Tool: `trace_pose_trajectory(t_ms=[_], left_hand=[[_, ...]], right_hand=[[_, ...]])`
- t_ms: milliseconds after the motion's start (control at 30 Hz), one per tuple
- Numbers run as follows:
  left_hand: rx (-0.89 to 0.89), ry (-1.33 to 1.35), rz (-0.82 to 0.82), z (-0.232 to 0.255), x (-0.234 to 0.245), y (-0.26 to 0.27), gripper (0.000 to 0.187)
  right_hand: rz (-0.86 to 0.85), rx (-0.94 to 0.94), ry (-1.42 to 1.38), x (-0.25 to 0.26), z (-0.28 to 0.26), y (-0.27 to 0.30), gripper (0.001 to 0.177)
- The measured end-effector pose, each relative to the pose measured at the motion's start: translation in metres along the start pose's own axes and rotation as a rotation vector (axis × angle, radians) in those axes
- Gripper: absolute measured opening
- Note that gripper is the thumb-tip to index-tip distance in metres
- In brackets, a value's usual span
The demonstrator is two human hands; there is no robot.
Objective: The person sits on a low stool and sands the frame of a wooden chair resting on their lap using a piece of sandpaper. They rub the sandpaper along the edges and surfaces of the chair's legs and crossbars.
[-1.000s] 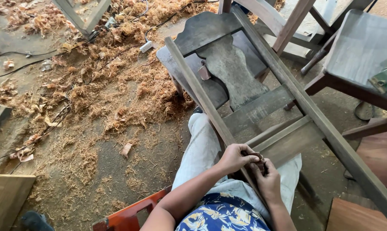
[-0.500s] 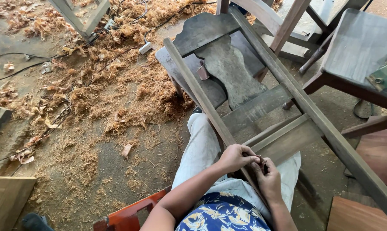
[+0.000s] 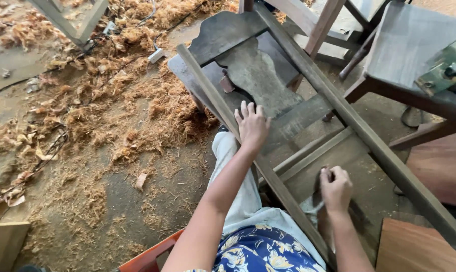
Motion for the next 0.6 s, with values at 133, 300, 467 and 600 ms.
trace_pose_trajectory(t_ms=[133,300,467,600], left_hand=[[0.039,0.013,0.11,0.001,0.022,0.002,0.028],[0.16,-0.019,0.198,-0.009,0.041,0.006,0.02],[0.125,-0.026,0.209,-0.004,0.046,0.004,0.02],[0.077,-0.034,0.08,-0.003,0.022,0.007,0.027]], right_hand=[[-0.26,-0.221,-0.035,-0.014,-0.019,0.05,0.028],[-0.063,-0.106,0.103,-0.01,-0.038,-0.001,0.015],[0.1,-0.146,0.264,-0.05,0.014,-0.05,0.01],[0.007,-0.143,0.222,-0.025,-0.033,-0.007,0.01]])
Point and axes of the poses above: each hand's wrist, its own y-axis away from the middle knuckle, its own x-axis out of the back of the hand, z = x × y, the point moved 8 cm from there along -y, towards the middle knuckle, and after that the axes turned 12 degrees about z, right-handed, at the moved point
